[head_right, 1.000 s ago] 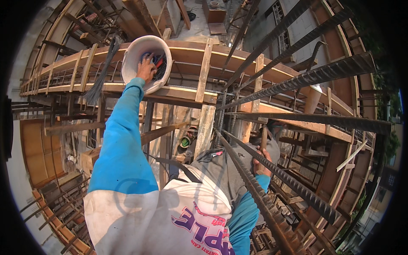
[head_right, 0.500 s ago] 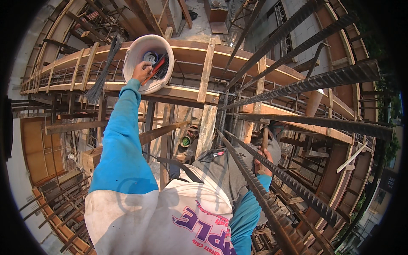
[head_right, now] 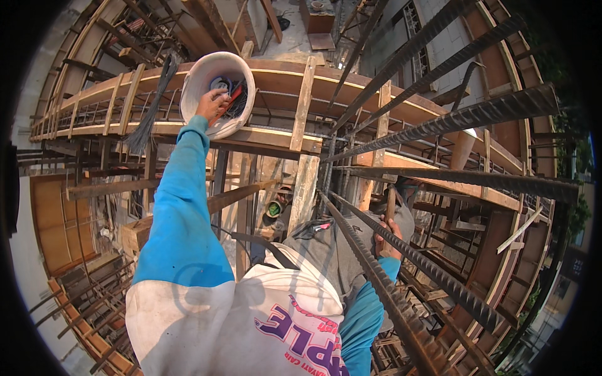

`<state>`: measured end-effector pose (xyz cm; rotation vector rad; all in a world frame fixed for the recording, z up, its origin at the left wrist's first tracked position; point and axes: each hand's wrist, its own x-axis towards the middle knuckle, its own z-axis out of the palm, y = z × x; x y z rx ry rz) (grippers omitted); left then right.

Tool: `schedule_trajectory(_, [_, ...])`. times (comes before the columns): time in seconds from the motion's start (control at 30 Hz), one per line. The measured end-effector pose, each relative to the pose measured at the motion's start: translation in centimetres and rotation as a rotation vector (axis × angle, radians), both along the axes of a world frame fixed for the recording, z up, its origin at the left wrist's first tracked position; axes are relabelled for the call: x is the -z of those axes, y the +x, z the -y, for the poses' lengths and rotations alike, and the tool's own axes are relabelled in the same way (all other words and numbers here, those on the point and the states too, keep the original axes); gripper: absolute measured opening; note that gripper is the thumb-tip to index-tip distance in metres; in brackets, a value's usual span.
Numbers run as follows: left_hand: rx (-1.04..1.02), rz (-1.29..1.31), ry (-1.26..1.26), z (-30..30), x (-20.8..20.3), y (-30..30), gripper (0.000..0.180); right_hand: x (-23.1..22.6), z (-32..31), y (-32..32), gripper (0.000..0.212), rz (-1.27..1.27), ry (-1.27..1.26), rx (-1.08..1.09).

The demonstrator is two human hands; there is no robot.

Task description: The person constructs a wooden frame by using a hatchet to drive nails into wooden boards and then reaches into a bucket to retrieve more nails.

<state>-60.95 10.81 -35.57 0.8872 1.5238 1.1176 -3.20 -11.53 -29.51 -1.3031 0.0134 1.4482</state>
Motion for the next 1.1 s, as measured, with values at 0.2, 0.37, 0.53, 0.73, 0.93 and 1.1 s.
schedule_trajectory(0.2, [0.443,-0.935,0.016,0.1,-0.2,-0.3,0.025,2.3,0.3,2.0,0.031,-0.298,0.004,-0.050])
schedule_trajectory(0.37, [0.695,-1.508,-0.041,0.3,1.3,1.9,0.019,1.7,0.5,1.6,0.032,-0.222,0.023,-0.085])
schedule_trajectory(0.53, [0.659,-1.602,-0.158,-1.2,2.6,2.9,0.019,0.6,0.6,0.5,0.033,-0.111,-0.001,0.013])
schedule_trajectory(0.73, [0.736,-1.533,-0.272,-2.4,1.0,2.8,0.022,1.7,0.8,1.5,0.036,-0.076,0.050,-0.055])
schedule_trajectory(0.93, [0.436,-1.045,-0.138,-2.8,-0.1,-1.7,0.019,1.3,0.4,0.8,0.035,-0.073,0.008,0.018])
schedule_trajectory(1.1, [0.279,-0.841,-0.130,-1.7,1.0,-1.7,0.018,2.3,0.3,2.0,0.033,-0.168,0.005,-0.134])
